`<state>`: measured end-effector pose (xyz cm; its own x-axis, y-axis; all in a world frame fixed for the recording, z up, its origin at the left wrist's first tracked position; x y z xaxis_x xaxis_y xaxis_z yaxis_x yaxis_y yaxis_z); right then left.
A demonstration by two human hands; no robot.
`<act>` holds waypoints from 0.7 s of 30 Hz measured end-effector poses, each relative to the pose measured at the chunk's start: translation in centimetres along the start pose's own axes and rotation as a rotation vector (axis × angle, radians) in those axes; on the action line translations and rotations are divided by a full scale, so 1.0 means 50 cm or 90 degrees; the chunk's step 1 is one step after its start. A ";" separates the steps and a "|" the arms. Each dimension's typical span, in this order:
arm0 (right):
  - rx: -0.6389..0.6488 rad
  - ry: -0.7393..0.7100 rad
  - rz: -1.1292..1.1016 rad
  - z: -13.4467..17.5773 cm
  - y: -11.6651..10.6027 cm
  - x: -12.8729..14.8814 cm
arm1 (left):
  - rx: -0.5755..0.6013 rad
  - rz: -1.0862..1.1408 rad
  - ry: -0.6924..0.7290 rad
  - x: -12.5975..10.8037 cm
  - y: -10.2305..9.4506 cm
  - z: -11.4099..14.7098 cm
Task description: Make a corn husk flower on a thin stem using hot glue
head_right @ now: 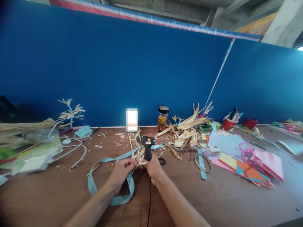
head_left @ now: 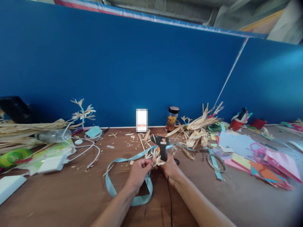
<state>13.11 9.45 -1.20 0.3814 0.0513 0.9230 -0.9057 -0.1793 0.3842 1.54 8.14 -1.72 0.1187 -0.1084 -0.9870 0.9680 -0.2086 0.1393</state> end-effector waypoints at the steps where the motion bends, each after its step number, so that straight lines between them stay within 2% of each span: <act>1: 0.006 0.001 -0.009 0.001 0.001 0.000 | 0.006 -0.002 -0.003 -0.002 0.002 0.001; 5: 0.031 -0.004 -0.010 0.001 0.006 0.000 | 0.021 0.006 0.003 -0.009 0.010 0.002; 8: 0.025 -0.006 0.028 -0.004 0.001 0.000 | -0.006 0.004 0.014 -0.010 0.007 0.003; 14: -0.101 -0.014 0.148 -0.003 -0.060 0.030 | -0.102 0.003 0.026 -0.011 -0.020 0.007; 17: -0.115 0.006 0.034 0.008 -0.083 0.048 | -0.156 0.010 0.046 -0.017 -0.042 0.010; 21: -0.016 0.050 -0.066 0.019 -0.074 0.061 | -0.190 0.054 0.086 -0.026 -0.064 0.010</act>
<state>17.79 9.35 0.19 0.4580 0.1458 0.8769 -0.8669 -0.1451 0.4769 -1.82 8.48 -0.83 0.2098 0.0213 -0.9775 0.9733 0.0910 0.2109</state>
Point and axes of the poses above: each hand's wrist, its own z-axis away from the middle knuckle, its own y-axis out of the palm, x = y × z, the point moved 7 cm from there along -z, towards the middle knuckle, and after that the axes turned 7 degrees about x, right-handed, at the moved point
